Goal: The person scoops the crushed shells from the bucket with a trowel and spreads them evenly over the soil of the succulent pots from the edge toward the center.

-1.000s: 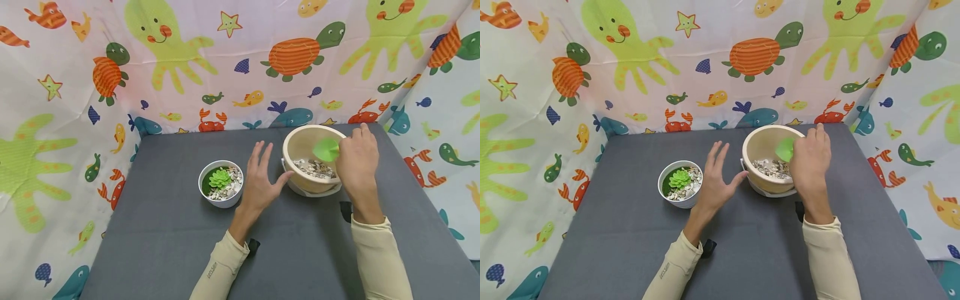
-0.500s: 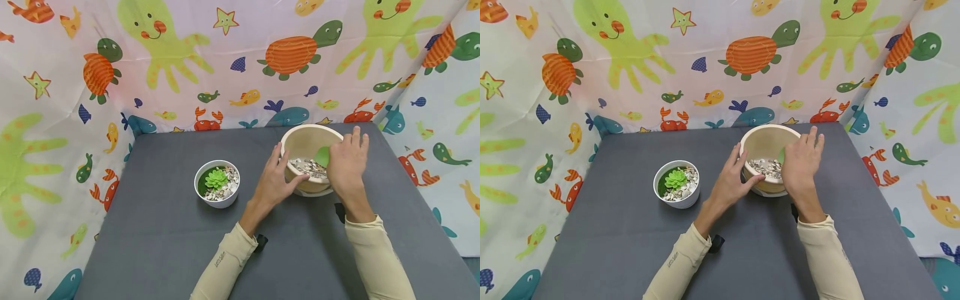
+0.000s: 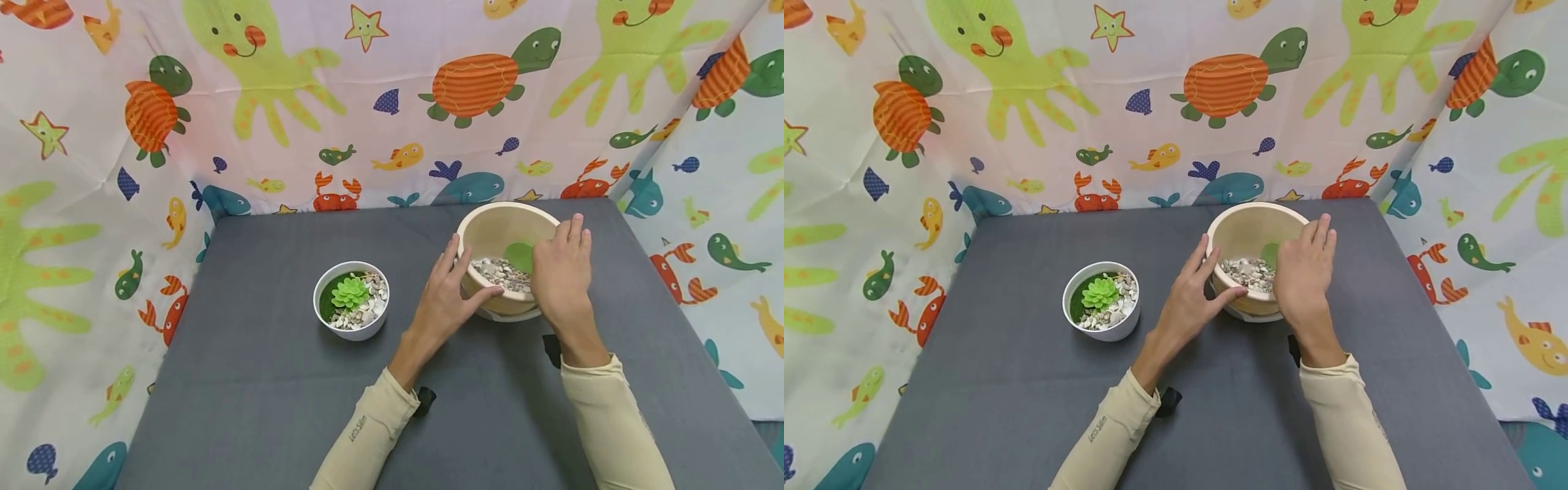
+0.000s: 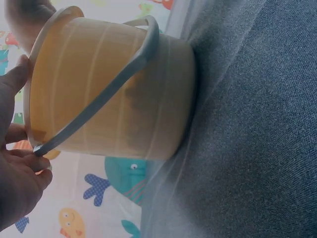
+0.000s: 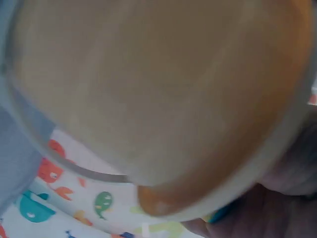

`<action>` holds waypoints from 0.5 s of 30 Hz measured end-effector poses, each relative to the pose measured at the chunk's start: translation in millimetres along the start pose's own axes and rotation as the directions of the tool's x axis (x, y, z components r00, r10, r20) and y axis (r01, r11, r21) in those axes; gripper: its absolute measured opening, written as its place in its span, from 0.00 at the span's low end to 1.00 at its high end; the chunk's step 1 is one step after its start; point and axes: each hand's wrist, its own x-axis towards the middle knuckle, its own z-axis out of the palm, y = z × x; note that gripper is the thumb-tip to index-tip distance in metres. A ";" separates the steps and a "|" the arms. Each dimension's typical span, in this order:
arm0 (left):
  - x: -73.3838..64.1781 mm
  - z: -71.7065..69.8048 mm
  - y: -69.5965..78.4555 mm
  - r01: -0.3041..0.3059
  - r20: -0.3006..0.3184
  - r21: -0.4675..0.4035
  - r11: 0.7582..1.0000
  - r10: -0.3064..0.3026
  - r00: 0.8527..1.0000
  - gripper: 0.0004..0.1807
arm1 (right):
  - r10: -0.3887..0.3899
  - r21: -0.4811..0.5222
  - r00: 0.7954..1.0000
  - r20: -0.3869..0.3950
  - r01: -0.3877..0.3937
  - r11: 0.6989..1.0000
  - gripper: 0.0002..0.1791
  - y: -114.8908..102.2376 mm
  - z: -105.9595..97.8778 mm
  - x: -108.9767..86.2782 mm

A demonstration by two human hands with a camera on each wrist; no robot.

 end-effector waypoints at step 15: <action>-1.8 1.3 -4.7 -0.031 -0.033 -0.046 0.998 0.029 0.999 0.48 | -0.026 0.222 0.987 0.161 -0.010 0.975 0.19 13.3 10.7 18.4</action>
